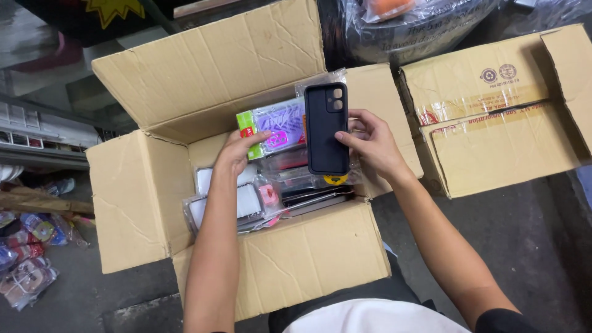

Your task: Inspecting and organizing a variety of packaged phone cases within a cardboard shipping box.

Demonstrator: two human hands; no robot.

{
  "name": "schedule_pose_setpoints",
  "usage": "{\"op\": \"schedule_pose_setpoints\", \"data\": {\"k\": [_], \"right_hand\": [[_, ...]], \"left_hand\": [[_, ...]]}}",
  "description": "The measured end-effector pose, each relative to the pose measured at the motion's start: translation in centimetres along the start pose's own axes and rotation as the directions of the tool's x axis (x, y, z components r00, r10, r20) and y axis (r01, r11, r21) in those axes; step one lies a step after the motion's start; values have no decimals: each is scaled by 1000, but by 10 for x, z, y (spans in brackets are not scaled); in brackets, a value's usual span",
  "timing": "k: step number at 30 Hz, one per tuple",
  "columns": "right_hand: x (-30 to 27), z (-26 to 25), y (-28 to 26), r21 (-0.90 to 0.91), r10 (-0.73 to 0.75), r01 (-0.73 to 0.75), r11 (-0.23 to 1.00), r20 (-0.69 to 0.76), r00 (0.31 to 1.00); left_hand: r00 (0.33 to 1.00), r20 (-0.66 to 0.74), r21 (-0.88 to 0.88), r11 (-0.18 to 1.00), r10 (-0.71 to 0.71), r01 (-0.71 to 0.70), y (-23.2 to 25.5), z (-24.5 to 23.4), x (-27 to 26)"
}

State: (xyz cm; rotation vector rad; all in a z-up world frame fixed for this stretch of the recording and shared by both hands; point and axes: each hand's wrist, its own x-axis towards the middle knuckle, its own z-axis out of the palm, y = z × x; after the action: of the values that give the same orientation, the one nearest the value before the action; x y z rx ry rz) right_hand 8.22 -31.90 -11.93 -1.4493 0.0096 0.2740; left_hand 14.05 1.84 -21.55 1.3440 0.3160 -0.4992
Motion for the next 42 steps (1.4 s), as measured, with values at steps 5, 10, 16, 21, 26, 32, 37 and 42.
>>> {"op": "schedule_pose_setpoints", "data": {"k": [5, 10, 16, 21, 26, 32, 37, 42], "right_hand": [[-1, -1, 2, 13, 10, -10, 1000, -28, 1000], [-3, -5, -1, -4, 20, -20, 1000, -38, 999], [-7, -11, -6, 51, 28, -26, 998, -42, 999], [-5, -5, -7, 34, 40, -39, 999, -52, 998], [-5, 6, -6, 17, 42, -42, 999, -20, 999], [-5, 18, -5, -17, 49, -49, 999, 6, 999], [-3, 16, 3, -8, 36, -36, 999, 43, 998], [-4, 15, -1, -9, 25, -25, 1000, 39, 999]], "left_hand": [[998, -64, 43, 999, -9, 11, 8, 10, 0], [984, -162, 1, 997, -74, 75, 17, 17, -5], [984, -159, -180, 983, -77, 48, 41, -15, -37], [929, -331, 84, 986, 166, -146, 61, -48, -89], [860, -460, 115, 975, 223, -191, 78, -66, -139], [742, -598, 168, 953, 302, -252, 48, -69, -154], [649, -681, 181, 937, 339, -299, 26, -43, -148], [699, -682, -17, 951, 215, -309, -9, -46, -130]]}}
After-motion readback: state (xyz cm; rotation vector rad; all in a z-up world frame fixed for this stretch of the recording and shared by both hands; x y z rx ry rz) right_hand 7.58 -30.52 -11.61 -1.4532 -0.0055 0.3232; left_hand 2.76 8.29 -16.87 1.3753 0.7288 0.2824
